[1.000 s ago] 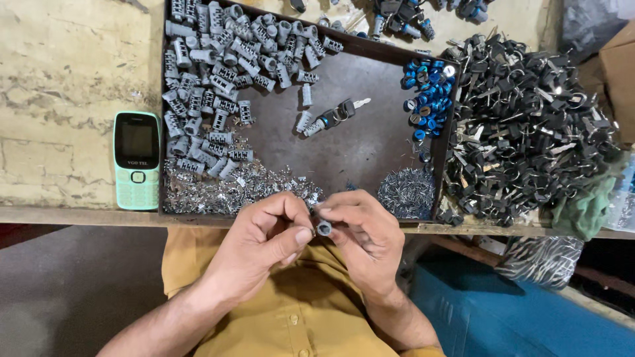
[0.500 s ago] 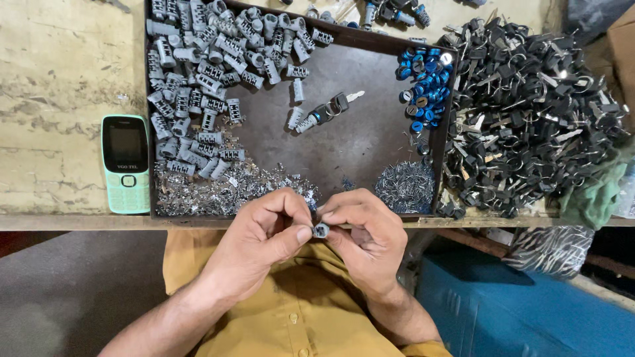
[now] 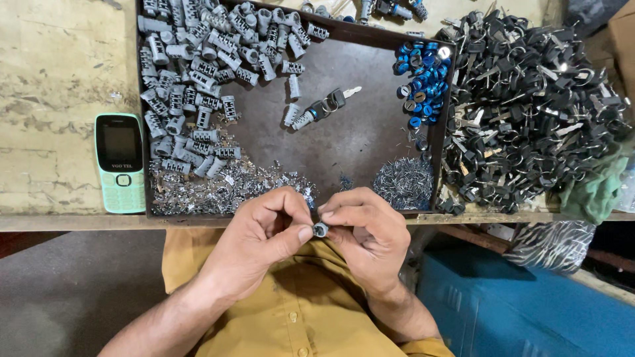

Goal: The person sits at a workbench and assembles small lock cylinder components by hand. They pick gray cylinder bodies from a tray, fit small blue caps and metal pins into them, press parts together with both hands, and place finished assemblies back into the tray among a large pile of similar parts.

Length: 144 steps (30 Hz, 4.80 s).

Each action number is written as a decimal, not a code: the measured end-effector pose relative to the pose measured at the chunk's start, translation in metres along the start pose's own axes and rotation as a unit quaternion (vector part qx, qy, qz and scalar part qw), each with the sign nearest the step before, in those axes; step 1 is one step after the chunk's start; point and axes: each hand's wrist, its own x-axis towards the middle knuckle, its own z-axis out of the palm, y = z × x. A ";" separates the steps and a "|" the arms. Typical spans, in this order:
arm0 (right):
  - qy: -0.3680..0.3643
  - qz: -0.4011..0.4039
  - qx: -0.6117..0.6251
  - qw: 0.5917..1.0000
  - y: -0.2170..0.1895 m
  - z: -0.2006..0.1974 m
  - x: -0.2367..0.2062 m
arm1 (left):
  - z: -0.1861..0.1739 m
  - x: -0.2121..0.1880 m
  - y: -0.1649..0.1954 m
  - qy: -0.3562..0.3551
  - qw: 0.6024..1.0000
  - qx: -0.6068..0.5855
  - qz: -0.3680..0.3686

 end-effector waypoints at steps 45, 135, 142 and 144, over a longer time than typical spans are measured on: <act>0.032 -0.031 -0.456 0.889 0.016 -0.075 0.081 | 0.002 0.018 0.024 0.099 0.844 0.471 0.236; -0.116 0.177 0.116 0.971 -0.002 -0.008 0.028 | -0.003 -0.002 0.042 0.103 0.830 0.473 0.277; -0.147 0.112 -0.014 0.983 -0.033 -0.029 0.074 | -0.027 -0.015 0.039 0.221 0.845 0.393 0.288; 0.094 0.011 -0.025 0.995 -0.053 -0.026 0.081 | -0.033 -0.011 0.037 0.237 0.817 0.417 0.319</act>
